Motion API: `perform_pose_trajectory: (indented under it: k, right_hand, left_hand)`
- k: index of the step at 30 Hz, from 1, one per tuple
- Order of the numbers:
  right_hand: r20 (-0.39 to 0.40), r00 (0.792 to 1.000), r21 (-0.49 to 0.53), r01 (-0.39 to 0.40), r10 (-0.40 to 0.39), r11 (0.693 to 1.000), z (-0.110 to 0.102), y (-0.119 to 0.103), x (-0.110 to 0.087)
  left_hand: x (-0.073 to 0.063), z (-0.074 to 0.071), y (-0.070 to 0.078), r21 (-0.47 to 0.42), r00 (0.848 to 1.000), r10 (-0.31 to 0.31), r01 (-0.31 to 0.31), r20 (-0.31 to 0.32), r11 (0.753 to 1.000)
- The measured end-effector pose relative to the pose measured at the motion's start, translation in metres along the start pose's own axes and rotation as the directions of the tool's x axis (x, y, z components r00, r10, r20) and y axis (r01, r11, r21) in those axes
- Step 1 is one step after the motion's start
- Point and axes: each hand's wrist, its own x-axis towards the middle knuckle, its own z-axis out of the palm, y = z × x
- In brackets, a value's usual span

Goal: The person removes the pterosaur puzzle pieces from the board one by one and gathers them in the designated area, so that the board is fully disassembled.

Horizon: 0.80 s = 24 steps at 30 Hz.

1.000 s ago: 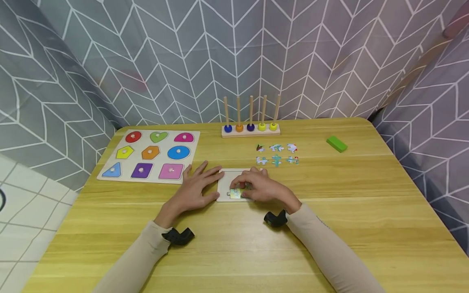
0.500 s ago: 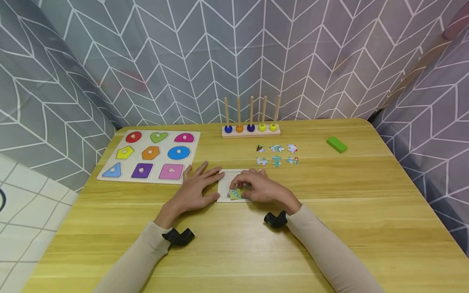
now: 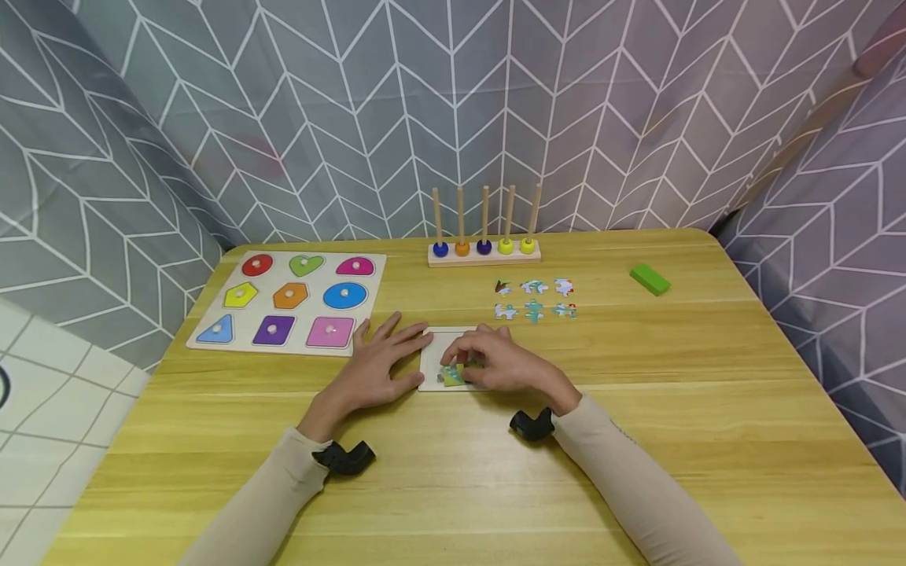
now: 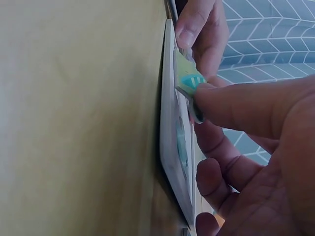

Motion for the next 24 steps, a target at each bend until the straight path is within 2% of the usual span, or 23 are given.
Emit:
perform_pose_trajectory:
  k: [9,14,18,24]
  right_hand:
    - [0.005,0.999,0.07,-0.04,0.04,0.997,-0.001,0.0,0.0]
    - [0.014,1.0,0.136,-0.024,0.023,0.99,-0.003,0.001,-0.001]
    - [-0.006,1.0,0.174,-0.01,0.011,0.985,-0.008,0.002,-0.001]
    - [-0.061,0.998,0.157,-0.021,0.031,0.987,-0.02,0.008,-0.005]
  left_hand:
    - [0.001,-0.001,0.0,0.003,1.0,0.0,0.0,0.005,1.0]
    - [0.001,-0.001,0.0,0.007,1.0,0.004,-0.004,0.003,1.0]
    - [0.0,-0.001,0.0,0.008,1.0,0.004,-0.004,0.003,1.0]
    - [0.0,0.001,0.0,0.002,1.0,-0.004,0.004,0.007,1.0]
